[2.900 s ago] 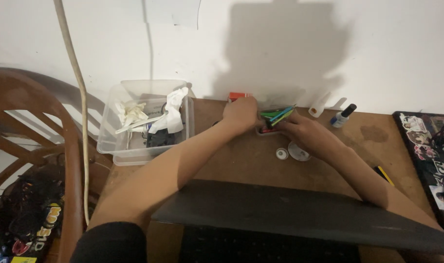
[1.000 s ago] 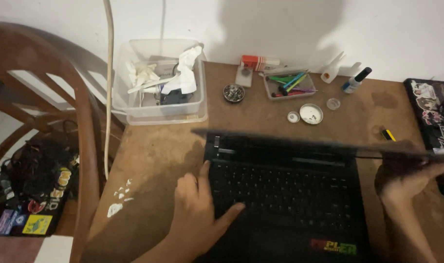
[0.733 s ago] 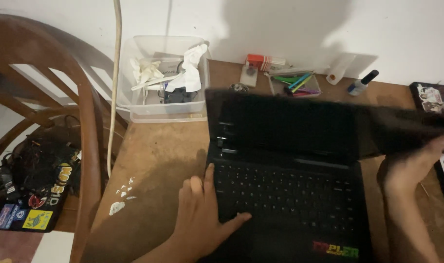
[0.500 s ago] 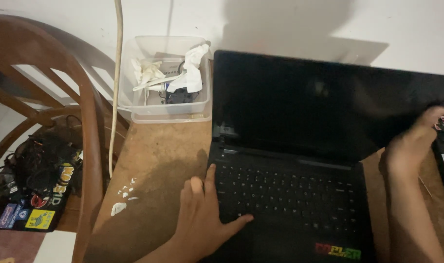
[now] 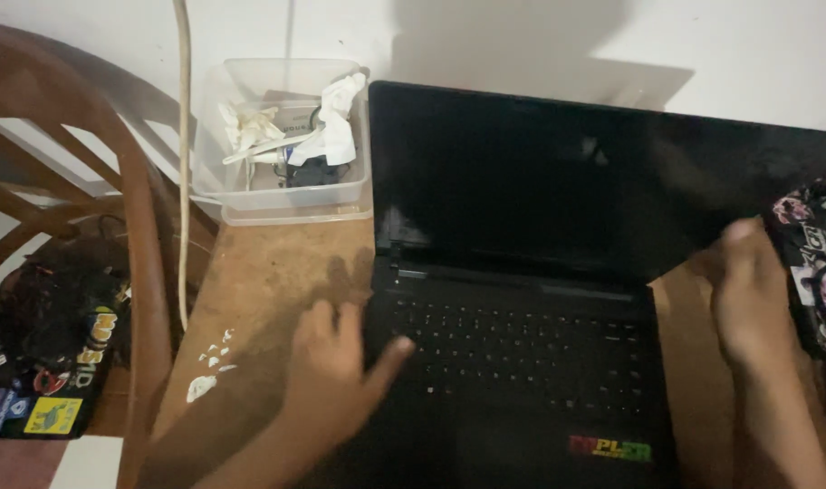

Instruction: Disassembling a laptop by removing screws and prying off the keyboard and casing

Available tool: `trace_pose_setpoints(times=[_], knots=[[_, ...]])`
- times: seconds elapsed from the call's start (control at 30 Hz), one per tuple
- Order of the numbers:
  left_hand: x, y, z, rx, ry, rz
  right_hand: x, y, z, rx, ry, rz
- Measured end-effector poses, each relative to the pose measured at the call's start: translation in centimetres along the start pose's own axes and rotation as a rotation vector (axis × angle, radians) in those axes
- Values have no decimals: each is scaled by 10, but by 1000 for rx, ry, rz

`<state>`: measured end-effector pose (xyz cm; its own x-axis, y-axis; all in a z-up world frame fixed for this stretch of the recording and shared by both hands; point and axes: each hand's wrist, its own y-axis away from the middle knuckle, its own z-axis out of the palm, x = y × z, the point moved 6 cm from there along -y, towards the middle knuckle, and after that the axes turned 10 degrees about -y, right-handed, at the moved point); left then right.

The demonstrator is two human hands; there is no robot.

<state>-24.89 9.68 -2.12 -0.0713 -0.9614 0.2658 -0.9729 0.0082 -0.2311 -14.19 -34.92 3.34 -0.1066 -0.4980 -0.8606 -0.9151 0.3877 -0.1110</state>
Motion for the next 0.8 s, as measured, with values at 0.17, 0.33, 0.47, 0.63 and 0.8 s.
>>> trace_pose_setpoints(times=[0.17,0.33,0.47,0.63,0.8], knots=[[-27,-51,-15,-375,199,-280,23,48,12,-339,336,230],[-38,-79,9,-397,273,-267,47,45,22,-420,247,175],[-51,-83,28,-463,475,-268,50,43,18,-261,251,201],[-50,-98,36,-317,621,-109,68,27,19,-243,173,133],[-41,-123,35,-253,544,-163,52,14,27,-213,270,41]])
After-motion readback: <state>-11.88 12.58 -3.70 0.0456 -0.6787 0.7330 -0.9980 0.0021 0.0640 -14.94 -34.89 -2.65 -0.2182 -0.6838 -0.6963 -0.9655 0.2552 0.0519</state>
